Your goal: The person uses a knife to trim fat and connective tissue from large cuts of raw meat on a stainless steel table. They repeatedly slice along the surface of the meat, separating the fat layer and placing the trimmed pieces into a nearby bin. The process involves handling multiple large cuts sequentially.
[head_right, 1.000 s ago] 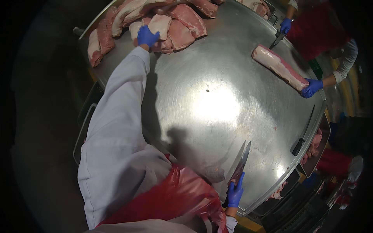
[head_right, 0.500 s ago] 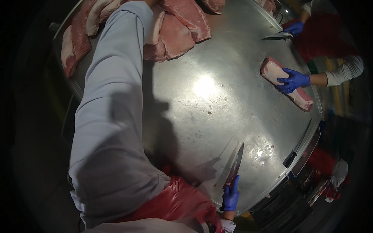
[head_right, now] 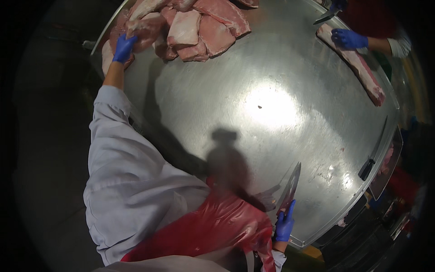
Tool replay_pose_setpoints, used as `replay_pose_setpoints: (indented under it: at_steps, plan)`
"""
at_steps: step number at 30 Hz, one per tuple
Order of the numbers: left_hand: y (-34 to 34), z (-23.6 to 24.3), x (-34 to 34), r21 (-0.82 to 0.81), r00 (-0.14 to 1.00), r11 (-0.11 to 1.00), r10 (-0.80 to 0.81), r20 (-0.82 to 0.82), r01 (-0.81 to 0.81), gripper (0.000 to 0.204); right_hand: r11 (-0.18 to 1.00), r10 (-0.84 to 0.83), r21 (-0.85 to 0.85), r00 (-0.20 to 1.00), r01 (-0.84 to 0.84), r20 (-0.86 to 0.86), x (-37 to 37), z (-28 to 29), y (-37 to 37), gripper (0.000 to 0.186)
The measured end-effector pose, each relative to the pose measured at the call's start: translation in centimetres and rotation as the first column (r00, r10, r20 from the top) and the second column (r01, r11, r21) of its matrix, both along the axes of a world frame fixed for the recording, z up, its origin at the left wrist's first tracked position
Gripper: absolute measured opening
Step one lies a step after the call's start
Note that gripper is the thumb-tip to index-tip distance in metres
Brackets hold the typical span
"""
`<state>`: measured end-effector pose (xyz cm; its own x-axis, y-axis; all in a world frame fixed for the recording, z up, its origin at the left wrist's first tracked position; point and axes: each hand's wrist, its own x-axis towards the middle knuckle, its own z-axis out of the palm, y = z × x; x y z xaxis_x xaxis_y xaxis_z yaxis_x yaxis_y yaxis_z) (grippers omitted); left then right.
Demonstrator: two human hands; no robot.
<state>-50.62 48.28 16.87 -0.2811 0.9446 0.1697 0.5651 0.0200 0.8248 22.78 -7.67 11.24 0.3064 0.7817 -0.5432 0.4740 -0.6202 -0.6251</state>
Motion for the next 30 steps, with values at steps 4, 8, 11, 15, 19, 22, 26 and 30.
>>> replay_pose_setpoints:
  at_steps: [4, 8, 11, 15, 19, 22, 26, 30]
  plan:
    - [-8.8, -1.1, 3.2, -0.105, 0.960, 0.990, -0.114, -0.256, 0.089, 0.038, 0.994, -0.113, 0.009, 0.993, 0.113, -0.016, 0.5, -0.1, -3.0, 0.069]
    - [-17.3, -5.2, 10.9, -0.133, 0.743, 0.982, -0.187, -0.642, 0.132, 0.037, 0.989, 0.014, 0.150, 1.000, -0.017, 0.021, 2.8, -1.6, -5.1, 0.068]
    - [-20.3, -12.0, 17.3, -0.187, 0.897, 0.879, -0.416, 0.152, 0.439, 0.028, 0.986, 0.069, 0.155, 0.998, -0.068, -0.005, 3.8, -2.0, -6.8, 0.067]
    - [-25.5, -10.0, 34.1, -0.227, 0.732, 0.930, -0.367, -0.574, 0.289, 0.026, 0.988, 0.114, 0.112, 0.993, -0.110, -0.028, 7.1, -4.2, -8.9, 0.066]
    - [-33.2, -11.2, 47.0, -0.116, 0.752, 0.914, -0.387, -0.533, 0.389, 0.027, 0.969, 0.090, 0.242, 0.986, -0.054, -0.140, 10.9, -4.4, -9.3, 0.069]
    - [-42.7, -10.0, 52.8, -0.244, 0.579, 0.659, -0.747, -0.327, 0.712, 0.044, 0.982, 0.125, 0.131, 0.988, -0.136, 0.094, 13.8, -1.6, -8.4, 0.069]
    - [-48.5, -11.2, 50.8, -0.167, 0.668, 0.826, -0.539, -0.514, 0.539, 0.066, 0.947, -0.096, 0.306, 0.995, 0.094, -0.010, 19.4, -2.4, -11.7, 0.068]
    - [-44.3, -14.5, 50.4, -0.208, 0.574, 0.807, -0.550, -0.606, 0.553, 0.072, 0.918, -0.233, 0.317, 0.971, 0.238, -0.054, 21.8, -2.5, -14.2, 0.069]
